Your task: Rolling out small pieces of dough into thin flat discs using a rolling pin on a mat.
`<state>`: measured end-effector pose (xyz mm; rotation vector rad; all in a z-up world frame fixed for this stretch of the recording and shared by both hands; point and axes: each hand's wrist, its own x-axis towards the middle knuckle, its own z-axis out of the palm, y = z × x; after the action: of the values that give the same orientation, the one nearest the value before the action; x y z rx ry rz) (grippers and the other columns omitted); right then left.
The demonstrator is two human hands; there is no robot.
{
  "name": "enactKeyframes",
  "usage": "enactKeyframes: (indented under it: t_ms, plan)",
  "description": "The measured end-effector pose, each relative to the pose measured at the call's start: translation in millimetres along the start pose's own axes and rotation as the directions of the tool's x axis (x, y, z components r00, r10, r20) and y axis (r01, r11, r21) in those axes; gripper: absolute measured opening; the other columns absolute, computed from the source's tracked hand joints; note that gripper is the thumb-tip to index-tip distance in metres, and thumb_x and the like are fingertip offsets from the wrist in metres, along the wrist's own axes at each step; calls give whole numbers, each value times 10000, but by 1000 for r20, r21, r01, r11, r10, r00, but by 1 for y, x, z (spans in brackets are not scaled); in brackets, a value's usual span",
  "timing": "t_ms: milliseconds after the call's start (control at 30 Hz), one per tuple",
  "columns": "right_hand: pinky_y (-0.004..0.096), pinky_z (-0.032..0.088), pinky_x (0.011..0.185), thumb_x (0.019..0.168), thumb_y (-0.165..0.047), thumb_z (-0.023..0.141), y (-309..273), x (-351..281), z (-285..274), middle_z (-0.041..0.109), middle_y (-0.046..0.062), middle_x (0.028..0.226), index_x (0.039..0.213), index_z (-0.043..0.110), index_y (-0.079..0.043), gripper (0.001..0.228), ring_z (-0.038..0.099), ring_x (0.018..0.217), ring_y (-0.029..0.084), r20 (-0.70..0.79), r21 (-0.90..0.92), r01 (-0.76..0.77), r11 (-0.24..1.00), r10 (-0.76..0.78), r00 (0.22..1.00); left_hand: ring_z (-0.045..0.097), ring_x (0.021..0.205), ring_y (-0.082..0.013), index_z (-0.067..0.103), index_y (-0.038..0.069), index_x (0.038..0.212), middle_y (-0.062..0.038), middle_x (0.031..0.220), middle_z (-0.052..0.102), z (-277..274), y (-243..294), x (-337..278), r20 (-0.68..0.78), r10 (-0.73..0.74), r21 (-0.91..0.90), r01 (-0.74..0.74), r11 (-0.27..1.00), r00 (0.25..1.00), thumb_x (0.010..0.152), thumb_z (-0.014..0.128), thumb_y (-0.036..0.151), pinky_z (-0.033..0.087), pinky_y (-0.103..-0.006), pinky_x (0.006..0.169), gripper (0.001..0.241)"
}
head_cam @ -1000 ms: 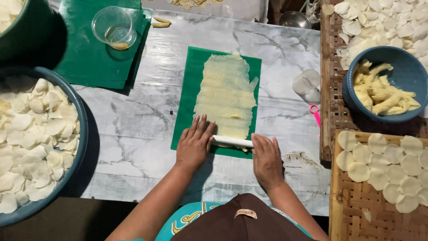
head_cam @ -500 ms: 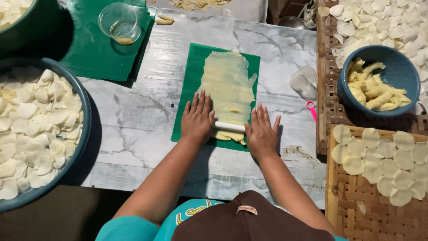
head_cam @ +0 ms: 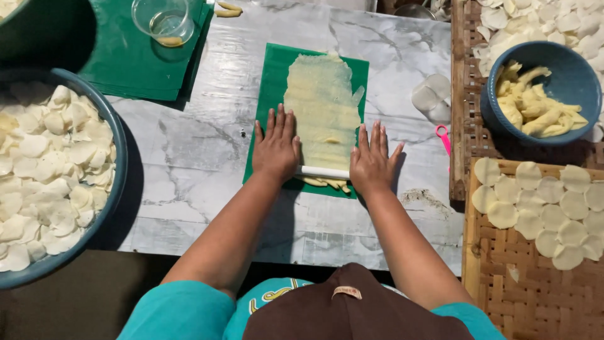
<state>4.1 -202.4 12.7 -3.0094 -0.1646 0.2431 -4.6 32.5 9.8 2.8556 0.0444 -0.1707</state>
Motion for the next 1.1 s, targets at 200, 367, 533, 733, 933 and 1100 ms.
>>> enactKeyframes:
  t_ms: [200, 367, 533, 733, 933, 1100]
  plan:
    - [700, 62, 1205, 1063, -354, 371, -1, -37, 25, 229, 150, 1716, 1615, 350, -163, 584, 202, 1581, 296, -304, -44, 118, 992, -125, 944, 49, 1599, -298, 174, 114, 1650, -128, 1738, 50, 12, -8, -41, -83, 75, -14, -76, 997, 994, 1055, 285, 388, 29, -537, 1275, 665]
    - [609, 196, 1204, 1075, -372, 387, 1, -70, 45, 317, 208, 1667, 1604, 365, -75, 607, 290, 1540, 339, -451, -81, 198, 977, -213, 867, 96, 1592, -294, 197, 91, 1643, -138, 1732, 104, 45, -24, -71, -149, 145, 9, -145, 989, 978, 1066, 291, 437, 104, -469, 1267, 679]
    - [520, 255, 1212, 1072, -346, 440, 4, -114, 50, 316, 193, 1669, 1601, 355, -33, 621, 308, 1525, 360, -508, 14, 282, 959, -236, 829, 150, 1579, -311, 250, 89, 1624, -160, 1719, 155, 49, -35, -115, -153, 237, 46, -232, 972, 959, 1045, 393, 434, 188, -433, 1244, 689]
    - [512, 386, 1169, 907, -111, 701, 27, -128, 59, 601, -13, 1156, 1371, 674, -184, 471, 610, 1178, 248, -546, 174, 426, 888, -273, 792, 649, 1088, -197, 649, 326, 1342, -6, 1336, 624, 62, -54, -130, -535, 411, 130, -409, 903, 738, 1014, 557, 212, 495, -352, 943, 360]
    - [528, 361, 1183, 927, -42, 689, 26, -102, 35, 606, 19, 1122, 1367, 686, -179, 460, 626, 1142, 267, -611, 185, 451, 873, -258, 749, 663, 1088, -175, 686, 317, 1286, 32, 1237, 664, 46, -42, -95, -599, 430, 129, -448, 885, 676, 1016, 586, 251, 512, -331, 958, 295]
    - [616, 63, 1239, 1094, -393, 421, 17, -74, 39, 305, 185, 1674, 1611, 329, -33, 637, 236, 1550, 371, -410, 48, 252, 967, -210, 887, 205, 1568, -291, 367, 124, 1583, -118, 1690, 276, 29, -14, -82, -238, 195, 11, -198, 980, 952, 1072, 361, 474, 112, -489, 1266, 620]
